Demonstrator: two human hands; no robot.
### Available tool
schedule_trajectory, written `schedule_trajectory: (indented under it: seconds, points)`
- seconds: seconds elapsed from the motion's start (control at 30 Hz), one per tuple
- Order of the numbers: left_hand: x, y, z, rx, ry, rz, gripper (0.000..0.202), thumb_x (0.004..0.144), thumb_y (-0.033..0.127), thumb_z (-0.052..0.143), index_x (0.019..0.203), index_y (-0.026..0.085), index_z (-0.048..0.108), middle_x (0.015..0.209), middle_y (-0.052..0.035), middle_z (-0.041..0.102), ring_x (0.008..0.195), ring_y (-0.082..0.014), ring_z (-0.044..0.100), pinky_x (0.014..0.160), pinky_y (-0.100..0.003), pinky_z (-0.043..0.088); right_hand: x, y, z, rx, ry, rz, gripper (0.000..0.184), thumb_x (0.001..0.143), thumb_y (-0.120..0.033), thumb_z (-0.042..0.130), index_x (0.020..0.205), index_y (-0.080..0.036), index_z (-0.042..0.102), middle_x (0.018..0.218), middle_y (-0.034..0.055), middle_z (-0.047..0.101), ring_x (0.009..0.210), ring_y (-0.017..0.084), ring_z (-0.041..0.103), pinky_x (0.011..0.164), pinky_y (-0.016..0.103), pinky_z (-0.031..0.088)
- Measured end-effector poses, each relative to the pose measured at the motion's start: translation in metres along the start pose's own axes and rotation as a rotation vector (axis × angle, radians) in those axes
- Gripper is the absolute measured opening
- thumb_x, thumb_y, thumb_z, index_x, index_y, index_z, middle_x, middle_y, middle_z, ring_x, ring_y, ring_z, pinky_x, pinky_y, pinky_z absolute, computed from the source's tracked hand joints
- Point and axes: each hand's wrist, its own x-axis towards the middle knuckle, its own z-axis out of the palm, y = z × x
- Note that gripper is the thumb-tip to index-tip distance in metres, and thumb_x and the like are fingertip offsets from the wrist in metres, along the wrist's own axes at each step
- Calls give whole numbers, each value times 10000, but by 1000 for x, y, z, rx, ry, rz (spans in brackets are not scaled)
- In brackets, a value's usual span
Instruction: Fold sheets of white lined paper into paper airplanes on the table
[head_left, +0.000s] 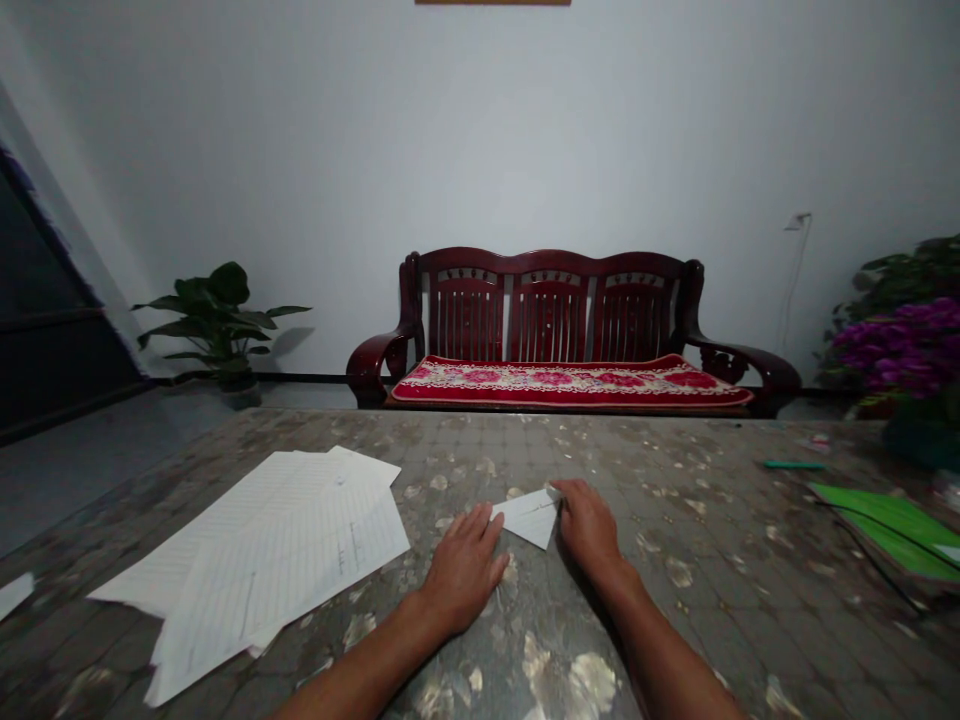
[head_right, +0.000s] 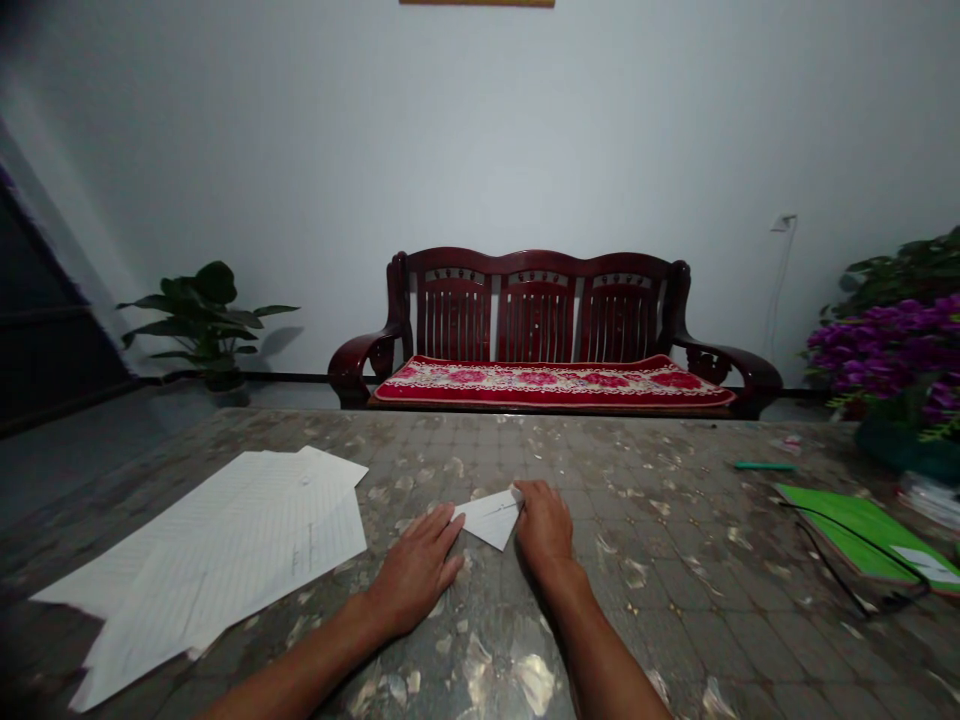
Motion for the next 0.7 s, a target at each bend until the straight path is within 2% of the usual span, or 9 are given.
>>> schedule_trajectory:
  seconds: [0.13,0.3,0.43,0.53,0.6,0.7]
  points:
    - [4,-3,-2,-48,-33,-21,471,930,262,546,1390,165,511,1487,-138,465,1388,-284,417,1170,-470,317,11,26,3,27,12,9,513,777,-8,409,1145,-207,705,1156,67,673,1083,212,567,926,264,388]
    - [15,-4,-12,-70,-80,-39,406,933,158,516,1338,156,552,1437,-150,523,1335,-261,489,1139,-404,370,18,34,11,47,-21,-63,384,856,-127,473,1120,-249,724,1122,65,671,1058,226,562,916,290,401]
    - [25,-3,-22,21,-153,23,407,938,73,438,1323,145,548,1342,-174,595,1228,-273,582,1014,-394,487,22,35,15,57,-13,-73,312,863,-187,544,1094,-263,739,1210,83,629,1125,237,547,948,316,401]
    - [32,-2,-29,103,-199,92,419,934,45,394,1324,115,531,1186,-186,666,1064,-287,665,869,-385,556,24,36,17,70,-10,-91,273,871,-210,558,1057,-259,752,1248,86,618,1152,244,545,978,342,400]
    - [35,-1,-32,140,-208,124,390,935,52,380,1281,96,554,1092,-187,688,954,-296,695,790,-391,571,25,37,18,81,-12,-103,269,877,-212,549,1046,-247,755,1242,87,630,1148,242,554,991,351,400]
    - [38,2,-34,191,-226,161,370,928,43,364,1222,70,586,1055,-208,691,897,-301,705,745,-389,571,25,38,19,102,-15,-118,323,855,-160,523,1073,-245,746,1260,73,635,1169,230,549,1011,348,394]
